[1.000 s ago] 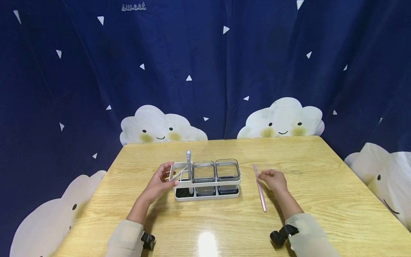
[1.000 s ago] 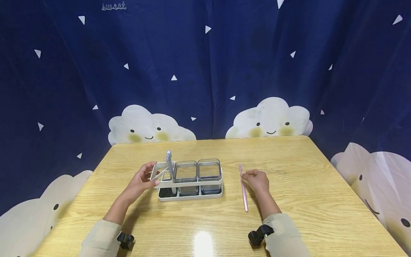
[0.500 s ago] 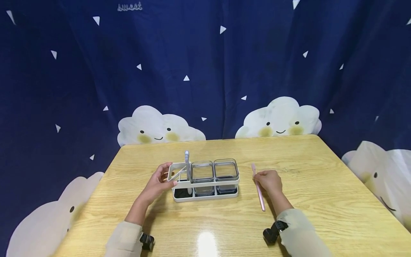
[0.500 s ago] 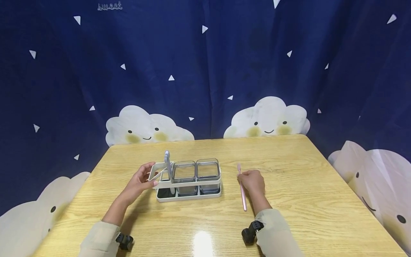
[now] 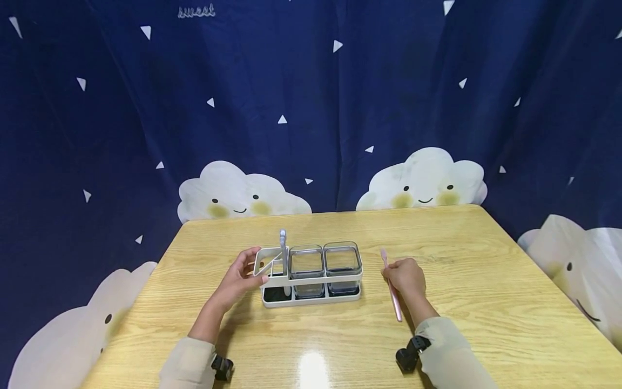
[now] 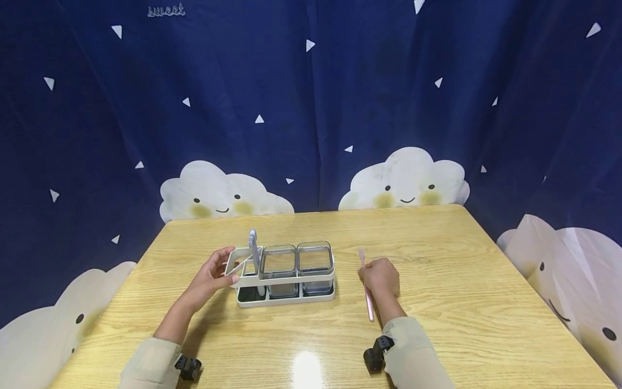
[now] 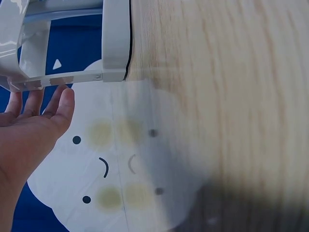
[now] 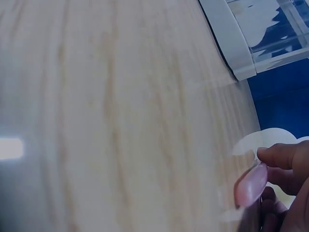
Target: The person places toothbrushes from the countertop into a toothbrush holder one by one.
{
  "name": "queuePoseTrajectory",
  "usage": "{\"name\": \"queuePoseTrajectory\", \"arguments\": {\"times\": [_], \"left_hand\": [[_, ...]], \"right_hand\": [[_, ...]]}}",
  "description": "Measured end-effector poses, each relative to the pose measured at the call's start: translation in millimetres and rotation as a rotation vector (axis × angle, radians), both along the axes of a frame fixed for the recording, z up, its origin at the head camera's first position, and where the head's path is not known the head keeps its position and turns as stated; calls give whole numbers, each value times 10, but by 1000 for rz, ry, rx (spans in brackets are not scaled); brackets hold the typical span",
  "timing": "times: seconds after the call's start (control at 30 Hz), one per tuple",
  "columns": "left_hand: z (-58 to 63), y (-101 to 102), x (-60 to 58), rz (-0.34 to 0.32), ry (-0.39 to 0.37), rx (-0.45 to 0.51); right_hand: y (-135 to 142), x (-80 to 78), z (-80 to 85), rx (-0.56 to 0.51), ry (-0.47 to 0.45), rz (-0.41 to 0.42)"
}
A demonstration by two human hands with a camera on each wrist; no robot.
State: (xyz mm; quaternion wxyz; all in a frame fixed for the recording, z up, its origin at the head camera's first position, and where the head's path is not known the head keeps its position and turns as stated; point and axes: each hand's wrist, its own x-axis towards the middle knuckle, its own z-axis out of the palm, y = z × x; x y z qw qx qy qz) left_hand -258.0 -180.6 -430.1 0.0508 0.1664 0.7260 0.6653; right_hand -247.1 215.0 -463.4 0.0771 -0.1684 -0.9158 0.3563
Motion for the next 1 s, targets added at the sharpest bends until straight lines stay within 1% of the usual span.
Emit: {"name": "queuePoseTrajectory", "arguments": {"times": [0.27,0.53,0.77,1.0], "left_hand": [[-3,6,0,-5,2,-2],[-7,-6,-5,-4,-3,-11],[2,0,-4,-11,-2,-11],[2,1,-3,-7,-4,-13]], "right_hand": [[-26,-12,-22,-6,-22,-56],[-9,-24,-7,-49,-5,-56],[23,-12,58,-148,45,-52],[44,-6,131,-254,53,-53]]}}
